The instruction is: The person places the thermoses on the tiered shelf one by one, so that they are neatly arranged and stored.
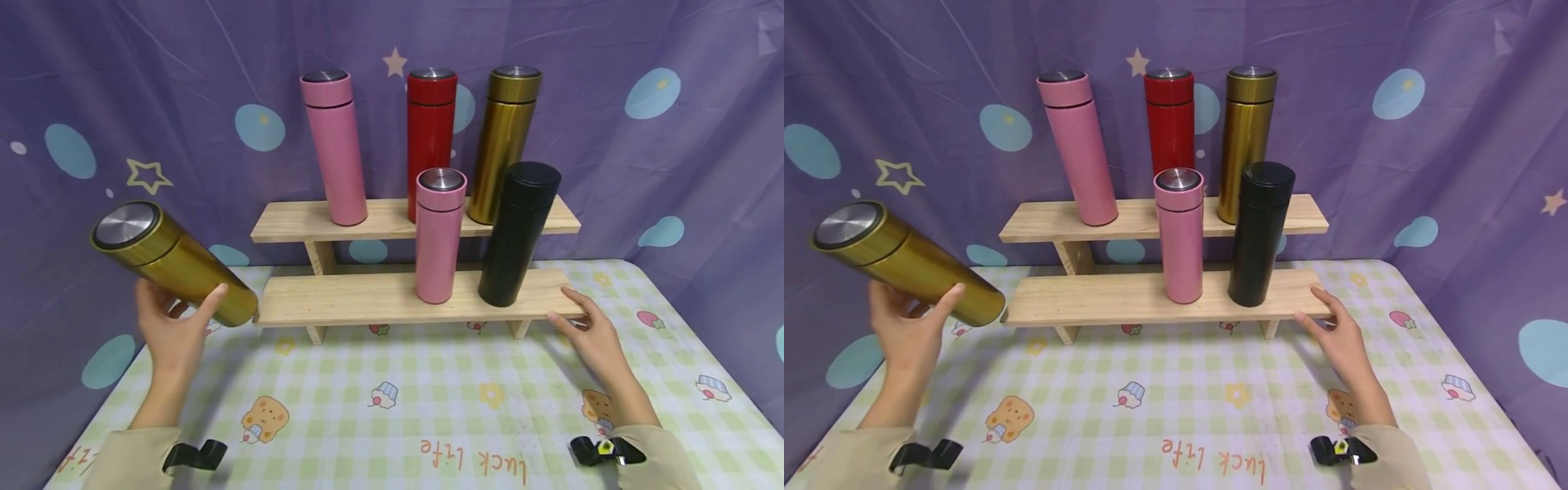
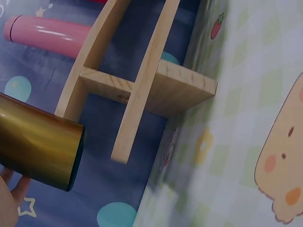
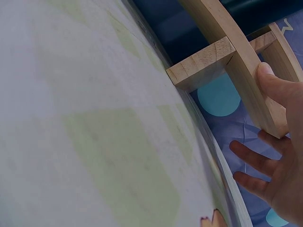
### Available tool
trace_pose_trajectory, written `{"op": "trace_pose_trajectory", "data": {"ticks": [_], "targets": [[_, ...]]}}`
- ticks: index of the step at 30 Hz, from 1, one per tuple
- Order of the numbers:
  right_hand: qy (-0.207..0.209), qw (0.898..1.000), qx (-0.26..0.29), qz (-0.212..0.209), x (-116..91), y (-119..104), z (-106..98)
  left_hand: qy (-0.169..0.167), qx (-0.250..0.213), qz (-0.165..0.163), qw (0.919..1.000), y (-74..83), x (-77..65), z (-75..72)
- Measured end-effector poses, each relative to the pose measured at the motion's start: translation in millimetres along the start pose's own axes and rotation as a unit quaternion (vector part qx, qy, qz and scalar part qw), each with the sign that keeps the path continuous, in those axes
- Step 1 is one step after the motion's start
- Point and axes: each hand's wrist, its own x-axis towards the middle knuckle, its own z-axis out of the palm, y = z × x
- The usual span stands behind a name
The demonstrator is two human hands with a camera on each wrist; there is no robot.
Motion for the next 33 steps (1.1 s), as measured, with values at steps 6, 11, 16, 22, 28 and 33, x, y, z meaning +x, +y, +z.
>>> {"op": "trace_pose_trajectory", "data": {"ticks": [6,11,16,22,28,33], "targets": [[0.001,1.000,0.000,-0.001,-0.1,0.2,-0.7,-0.015,-0.018,0.004,0.9997,6.0,-5.5,7.5],[0.002,1.000,-0.001,0.000,-0.2,0.3,-0.6,-0.032,-0.024,0.010,0.9992,11.4,-11.0,14.0],[-0.001,1.000,0.000,-0.002,-0.5,-0.3,-0.6,-0.048,-0.028,0.015,0.9983,15.5,-15.7,21.0],[0.002,1.000,0.004,-0.006,-1.0,0.1,-0.3,-0.078,-0.025,0.017,0.9965,19.7,-19.1,29.8],[0.008,1.000,0.003,-0.010,-0.8,-0.1,0.5,-0.104,-0.031,0.024,0.9938,21.2,-21.8,39.4],[0.009,1.000,0.001,-0.013,-0.3,-0.7,0.4,-0.120,-0.045,0.027,0.9914,22.5,-24.5,47.9]]}}
